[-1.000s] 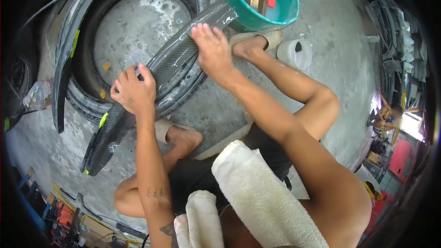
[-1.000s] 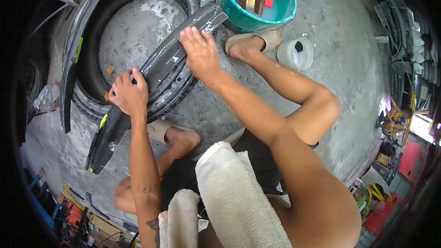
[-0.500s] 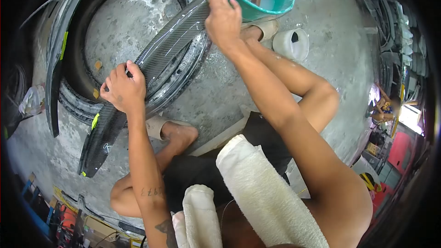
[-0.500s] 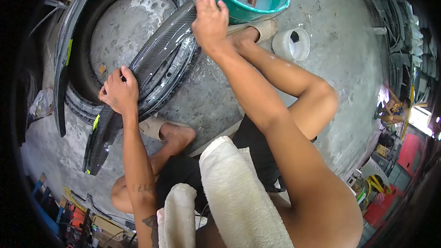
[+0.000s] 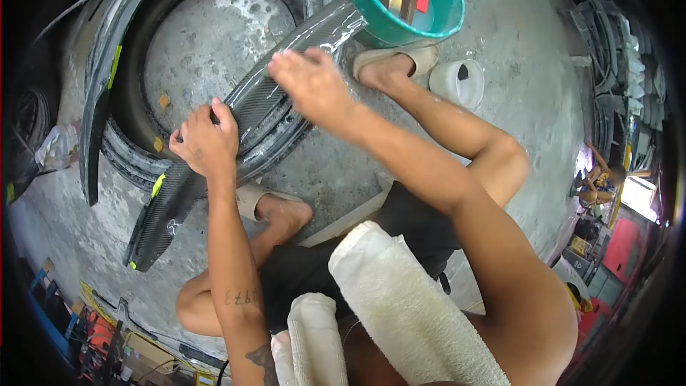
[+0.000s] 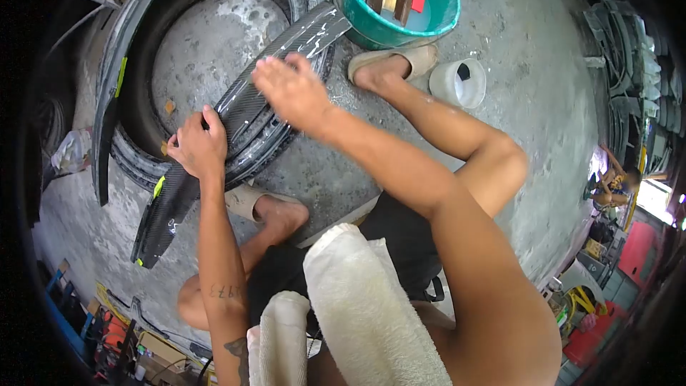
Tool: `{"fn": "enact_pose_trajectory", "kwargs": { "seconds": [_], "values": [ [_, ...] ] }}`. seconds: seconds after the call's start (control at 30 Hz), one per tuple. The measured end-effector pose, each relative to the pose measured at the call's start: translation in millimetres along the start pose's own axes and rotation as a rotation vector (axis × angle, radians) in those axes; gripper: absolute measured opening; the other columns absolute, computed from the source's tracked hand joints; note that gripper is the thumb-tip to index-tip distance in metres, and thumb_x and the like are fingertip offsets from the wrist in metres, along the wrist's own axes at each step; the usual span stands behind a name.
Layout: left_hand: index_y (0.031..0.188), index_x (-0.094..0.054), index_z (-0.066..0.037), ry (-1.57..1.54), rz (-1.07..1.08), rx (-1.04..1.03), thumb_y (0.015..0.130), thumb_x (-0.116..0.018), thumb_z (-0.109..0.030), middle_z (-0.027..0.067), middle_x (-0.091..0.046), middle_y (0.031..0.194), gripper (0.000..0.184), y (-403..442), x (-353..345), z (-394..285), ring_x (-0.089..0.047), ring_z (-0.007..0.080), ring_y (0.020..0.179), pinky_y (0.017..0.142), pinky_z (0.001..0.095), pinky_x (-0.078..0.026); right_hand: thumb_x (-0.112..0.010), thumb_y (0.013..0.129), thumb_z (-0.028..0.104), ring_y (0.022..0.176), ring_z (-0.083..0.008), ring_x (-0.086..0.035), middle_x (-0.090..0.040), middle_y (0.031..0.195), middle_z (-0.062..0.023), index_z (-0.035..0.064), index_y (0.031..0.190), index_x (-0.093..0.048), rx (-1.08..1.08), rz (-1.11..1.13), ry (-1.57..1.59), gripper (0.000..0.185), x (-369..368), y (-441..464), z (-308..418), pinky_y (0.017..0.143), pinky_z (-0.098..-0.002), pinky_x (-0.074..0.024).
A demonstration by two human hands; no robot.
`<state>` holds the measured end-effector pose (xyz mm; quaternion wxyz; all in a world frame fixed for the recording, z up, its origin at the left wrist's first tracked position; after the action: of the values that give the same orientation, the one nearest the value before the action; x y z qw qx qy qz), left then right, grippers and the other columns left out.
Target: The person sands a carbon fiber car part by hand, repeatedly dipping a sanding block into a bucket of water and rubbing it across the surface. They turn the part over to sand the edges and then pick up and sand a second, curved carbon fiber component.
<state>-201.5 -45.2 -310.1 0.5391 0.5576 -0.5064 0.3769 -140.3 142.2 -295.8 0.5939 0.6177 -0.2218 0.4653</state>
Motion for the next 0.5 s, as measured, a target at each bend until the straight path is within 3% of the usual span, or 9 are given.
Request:
{"fn": "enact_pose_trajectory", "kwargs": {
  "seconds": [0.07, 0.13, 0.2, 0.27, 0.3, 0.33, 0.43, 0.5],
  "values": [
    [0.087, -0.078, -0.011, 0.028, 0.049, 0.009, 0.095, -0.057, -0.037, 0.006, -0.075, 0.088, 0.034, -13.0, -5.2, 5.7, -0.068, 0.0233, 0.087, 0.1, 0.0476, -0.038, -0.064, 0.08, 0.003, 0.121, -0.0187, -0.062, -0.069, 0.122, -0.0027, 0.0142, 0.114, -0.065, -0.07, 0.201, -0.034, 0.036, 3.2, 10.4, -46.2, 0.102, -0.0519, -0.0421],
    [0.087, -0.078, -0.011, -0.039, -0.007, 0.019, 0.094, -0.057, -0.037, 0.0059, -0.076, 0.086, 0.034, -8.4, 0.0, 2.0, -0.068, 0.0233, 0.086, 0.1, 0.0465, -0.038, -0.064, 0.078, 0.002, 0.115, -0.0177, -0.063, -0.069, 0.117, -0.0001, 0.0154, 0.112, -0.065, -0.116, 0.149, -0.111, 0.036, 7.8, 18.3, -92.8, 0.102, -0.0508, -0.0404],
    [0.085, -0.078, -0.011, -0.053, 0.008, 0.016, 0.094, -0.058, -0.037, 0.0059, -0.076, 0.084, 0.034, -6.2, 1.2, 0.9, -0.068, 0.0231, 0.085, 0.099, 0.0455, -0.038, -0.063, 0.079, 0.002, 0.118, -0.0206, -0.062, -0.067, 0.12, -0.0041, 0.0125, 0.113, -0.064, -0.186, 0.147, -0.134, 0.036, 6.7, 17.0, -101.7, 0.101, -0.0492, -0.0418],
    [0.084, -0.078, -0.01, -0.051, -0.009, 0.015, 0.094, -0.058, -0.036, 0.0064, -0.076, 0.084, 0.034, -4.4, 2.7, 0.1, -0.068, 0.0232, 0.084, 0.099, 0.0454, -0.038, -0.062, 0.079, 0.003, 0.115, -0.0256, -0.063, -0.068, 0.119, -0.0099, 0.0086, 0.113, -0.063, -0.136, 0.108, -0.16, 0.034, -4.9, 7.7, -61.6, 0.098, -0.0474, -0.0443],
    [0.084, -0.078, -0.01, -0.057, -0.024, 0.019, 0.094, -0.058, -0.036, 0.0064, -0.076, 0.084, 0.034, 1.4, 4.4, -0.8, -0.068, 0.0232, 0.084, 0.099, 0.0454, -0.038, -0.06, 0.081, 0.003, 0.112, -0.029, -0.064, -0.067, 0.116, -0.0126, 0.0063, 0.111, -0.062, 0.023, 0.06, -0.08, 0.03, -3.1, 6.5, -33.9, 0.094, -0.0471, -0.0462],
    [0.084, -0.078, -0.01, -0.039, -0.028, 0.01, 0.094, -0.058, -0.036, 0.0063, -0.076, 0.084, 0.034, 0.9, 4.2, -1.3, -0.068, 0.0232, 0.084, 0.099, 0.045, -0.038, -0.06, 0.081, 0.003, 0.111, -0.0272, -0.064, -0.067, 0.114, -0.0112, 0.0073, 0.11, -0.062, 0.072, 0.046, -0.092, 0.029, -0.9, 5.4, -31.0, 0.093, -0.0474, -0.0466],
    [0.082, -0.077, -0.01, -0.038, 0.003, 0.013, 0.094, -0.058, -0.036, 0.006, -0.076, 0.084, 0.035, -9.5, 2.7, -0.9, -0.068, 0.0231, 0.084, 0.099, 0.0446, -0.038, -0.059, 0.081, 0.001, 0.108, -0.0258, -0.065, -0.069, 0.113, -0.0074, 0.0104, 0.11, -0.064, -0.15, 0.208, -0.083, 0.031, 14.0, 20.5, -106.2, 0.096, -0.0486, -0.0447],
    [0.081, -0.077, -0.009, -0.102, -0.006, 0.019, 0.094, -0.058, -0.036, 0.006, -0.076, 0.084, 0.036, -5.1, 2.1, -1.2, -0.068, 0.0226, 0.083, 0.1, 0.0445, -0.038, -0.057, 0.081, -0.001, 0.107, -0.0266, -0.065, -0.069, 0.114, -0.0074, 0.0105, 0.111, -0.064, -0.215, 0.101, -0.063, 0.033, 14.0, 24.3, -116.2, 0.096, -0.0481, -0.0436]
  ]
}}
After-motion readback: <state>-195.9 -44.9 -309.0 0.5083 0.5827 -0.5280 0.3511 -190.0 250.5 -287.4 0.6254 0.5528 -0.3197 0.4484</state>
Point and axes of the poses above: each hand's wrist, its own y-axis towards the middle knuckle, its own x-axis out of the back of the hand, z = x × y, the point moved 8 cm from there along y, towards the middle knuckle
